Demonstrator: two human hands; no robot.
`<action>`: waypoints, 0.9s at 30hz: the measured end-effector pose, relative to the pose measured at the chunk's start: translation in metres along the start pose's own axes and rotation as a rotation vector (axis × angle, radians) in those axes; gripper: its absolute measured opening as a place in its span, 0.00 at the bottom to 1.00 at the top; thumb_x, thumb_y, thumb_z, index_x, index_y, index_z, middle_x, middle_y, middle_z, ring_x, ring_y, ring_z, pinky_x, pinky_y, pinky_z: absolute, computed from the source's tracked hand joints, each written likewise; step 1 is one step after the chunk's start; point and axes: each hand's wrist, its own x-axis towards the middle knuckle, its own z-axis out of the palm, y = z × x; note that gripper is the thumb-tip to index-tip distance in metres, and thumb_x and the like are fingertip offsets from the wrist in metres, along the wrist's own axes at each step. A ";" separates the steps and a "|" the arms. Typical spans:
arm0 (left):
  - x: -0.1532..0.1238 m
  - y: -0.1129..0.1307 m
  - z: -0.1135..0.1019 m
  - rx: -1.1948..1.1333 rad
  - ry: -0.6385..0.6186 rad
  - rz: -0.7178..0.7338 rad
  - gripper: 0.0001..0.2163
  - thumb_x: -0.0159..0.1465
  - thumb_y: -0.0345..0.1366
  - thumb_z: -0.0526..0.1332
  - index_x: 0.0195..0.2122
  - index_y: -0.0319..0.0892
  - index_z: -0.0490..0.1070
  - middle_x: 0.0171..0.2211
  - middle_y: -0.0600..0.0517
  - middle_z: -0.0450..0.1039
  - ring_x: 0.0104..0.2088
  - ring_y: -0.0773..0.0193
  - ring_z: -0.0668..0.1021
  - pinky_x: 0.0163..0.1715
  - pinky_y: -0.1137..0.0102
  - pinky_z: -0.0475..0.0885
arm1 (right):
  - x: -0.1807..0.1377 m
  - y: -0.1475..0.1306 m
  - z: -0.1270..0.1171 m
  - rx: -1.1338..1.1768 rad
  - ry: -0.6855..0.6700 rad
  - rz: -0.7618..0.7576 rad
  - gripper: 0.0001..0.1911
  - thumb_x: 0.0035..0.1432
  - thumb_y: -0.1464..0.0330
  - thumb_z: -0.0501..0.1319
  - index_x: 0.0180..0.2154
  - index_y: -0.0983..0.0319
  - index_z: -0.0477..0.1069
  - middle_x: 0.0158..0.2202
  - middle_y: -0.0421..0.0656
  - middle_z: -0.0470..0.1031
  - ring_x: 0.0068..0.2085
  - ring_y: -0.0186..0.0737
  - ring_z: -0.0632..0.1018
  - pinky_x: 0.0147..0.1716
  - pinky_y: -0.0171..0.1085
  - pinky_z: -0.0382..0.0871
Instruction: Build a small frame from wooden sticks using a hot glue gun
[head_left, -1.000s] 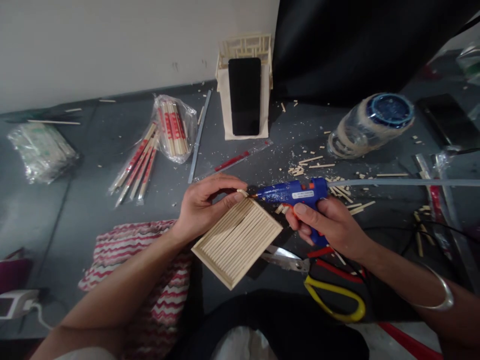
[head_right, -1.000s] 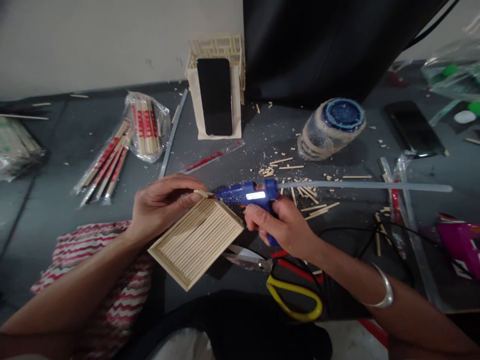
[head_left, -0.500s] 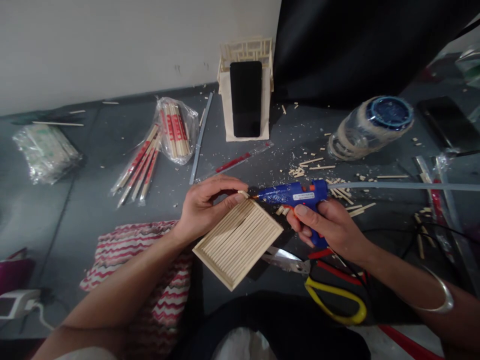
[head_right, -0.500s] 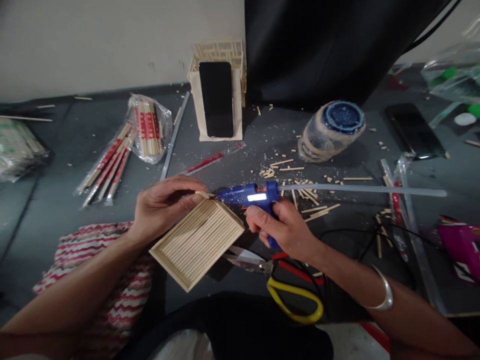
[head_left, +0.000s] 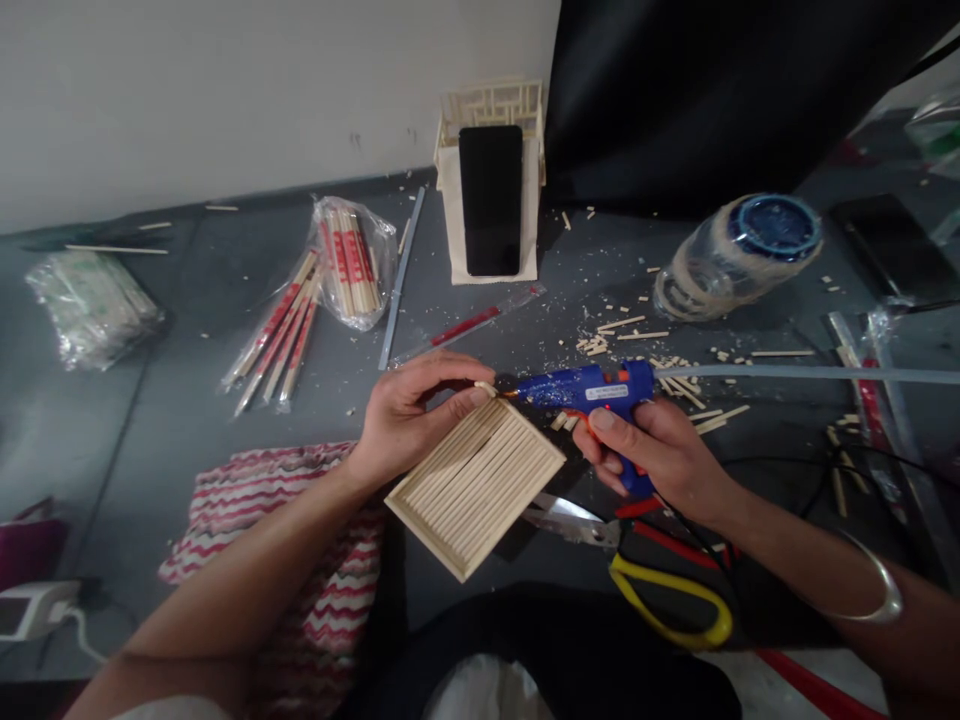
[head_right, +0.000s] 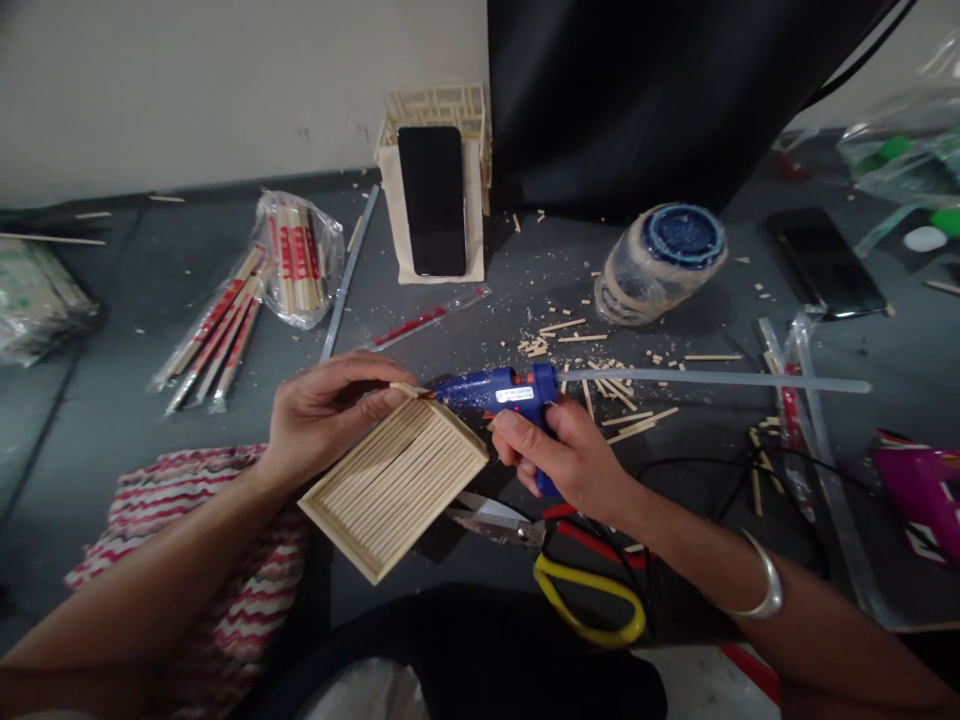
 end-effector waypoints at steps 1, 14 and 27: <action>0.000 0.000 0.000 0.000 0.001 -0.006 0.03 0.66 0.34 0.69 0.40 0.48 0.82 0.40 0.52 0.85 0.40 0.61 0.84 0.45 0.64 0.81 | 0.000 0.000 0.000 -0.001 0.002 -0.001 0.28 0.62 0.45 0.64 0.25 0.63 0.68 0.25 0.38 0.67 0.20 0.28 0.67 0.17 0.31 0.64; -0.001 0.000 0.000 0.018 0.004 -0.008 0.03 0.66 0.35 0.69 0.40 0.48 0.82 0.39 0.51 0.85 0.40 0.60 0.85 0.45 0.64 0.81 | 0.001 0.000 0.000 -0.002 0.006 -0.006 0.29 0.61 0.44 0.64 0.25 0.62 0.67 0.22 0.36 0.64 0.19 0.28 0.66 0.16 0.31 0.63; 0.000 0.000 0.000 0.047 0.014 0.020 0.02 0.66 0.36 0.69 0.39 0.48 0.82 0.38 0.52 0.85 0.39 0.61 0.84 0.42 0.66 0.81 | 0.000 0.002 0.001 0.046 0.022 0.001 0.29 0.60 0.43 0.65 0.25 0.60 0.64 0.22 0.35 0.62 0.20 0.28 0.64 0.16 0.31 0.62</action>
